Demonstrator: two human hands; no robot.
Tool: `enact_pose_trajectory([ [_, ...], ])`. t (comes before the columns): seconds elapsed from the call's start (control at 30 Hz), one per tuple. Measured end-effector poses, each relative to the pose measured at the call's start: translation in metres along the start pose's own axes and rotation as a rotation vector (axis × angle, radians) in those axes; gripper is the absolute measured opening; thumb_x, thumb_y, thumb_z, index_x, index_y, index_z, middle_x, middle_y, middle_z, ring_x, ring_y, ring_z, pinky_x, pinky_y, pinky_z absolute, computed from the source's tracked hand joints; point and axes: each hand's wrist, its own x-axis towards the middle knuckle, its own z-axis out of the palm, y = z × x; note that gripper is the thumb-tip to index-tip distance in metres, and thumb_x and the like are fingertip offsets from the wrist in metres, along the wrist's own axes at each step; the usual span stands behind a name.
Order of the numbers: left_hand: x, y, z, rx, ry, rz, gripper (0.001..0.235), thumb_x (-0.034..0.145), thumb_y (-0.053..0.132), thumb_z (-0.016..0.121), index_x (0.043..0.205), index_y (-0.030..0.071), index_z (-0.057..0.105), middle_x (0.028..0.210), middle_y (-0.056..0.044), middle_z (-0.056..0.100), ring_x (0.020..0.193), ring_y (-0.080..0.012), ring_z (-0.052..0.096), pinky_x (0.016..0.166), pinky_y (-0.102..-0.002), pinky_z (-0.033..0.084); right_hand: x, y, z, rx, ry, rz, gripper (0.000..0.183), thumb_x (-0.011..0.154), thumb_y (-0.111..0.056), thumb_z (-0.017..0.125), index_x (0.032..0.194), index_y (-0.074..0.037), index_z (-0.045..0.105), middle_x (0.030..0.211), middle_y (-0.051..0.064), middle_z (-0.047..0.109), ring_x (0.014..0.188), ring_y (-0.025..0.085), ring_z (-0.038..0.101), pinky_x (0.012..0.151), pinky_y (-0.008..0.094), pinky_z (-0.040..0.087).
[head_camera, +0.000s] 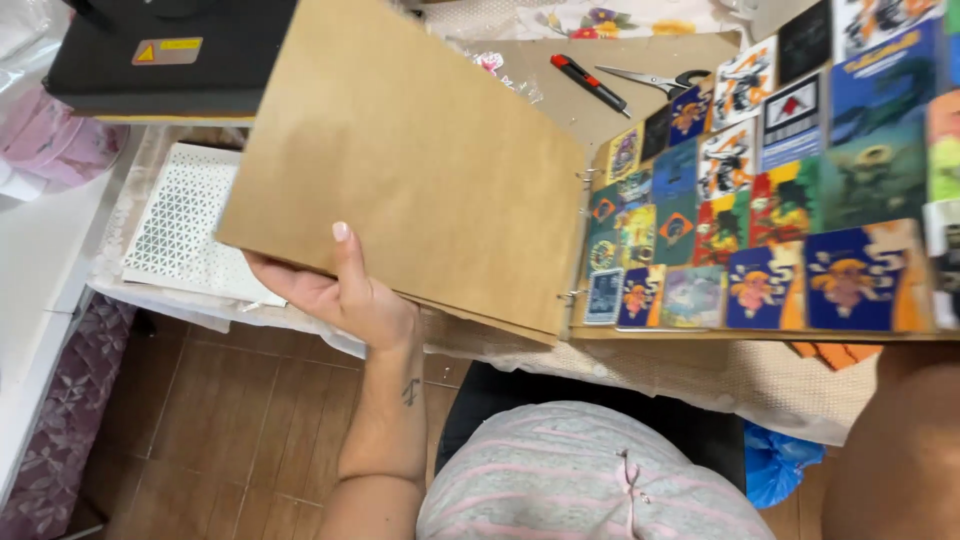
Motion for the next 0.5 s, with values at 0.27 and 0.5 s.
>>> enact_pose_trajectory([
  [0.27, 0.024, 0.047, 0.055, 0.095, -0.63, 0.448, 0.062, 0.107, -0.008, 0.061, 0.157, 0.011, 0.031, 0.161, -0.019, 0.039, 0.158, -0.0408, 0.04, 0.142, -0.058, 0.037, -0.061, 0.006, 0.071, -0.119, -0.438, -0.118, 0.092, 0.072, 0.006, 0.039, 0.162, -0.008, 0.024, 0.172, 0.015, 0.027, 0.156, 0.032, 0.034, 0.124, 0.043, 0.036],
  [0.5, -0.06, 0.042, 0.085, 0.357, -1.137, 1.059, 0.032, 0.115, 0.024, 0.055, 0.145, 0.016, 0.044, 0.152, -0.005, 0.05, 0.137, -0.0433, 0.061, 0.093, -0.051, 0.072, -0.057, 0.013, 0.053, -0.504, -0.473, 0.286, 0.082, 0.09, -0.051, 0.033, 0.155, -0.002, 0.023, 0.164, 0.014, 0.024, 0.151, 0.023, 0.024, 0.122, 0.04, 0.02],
])
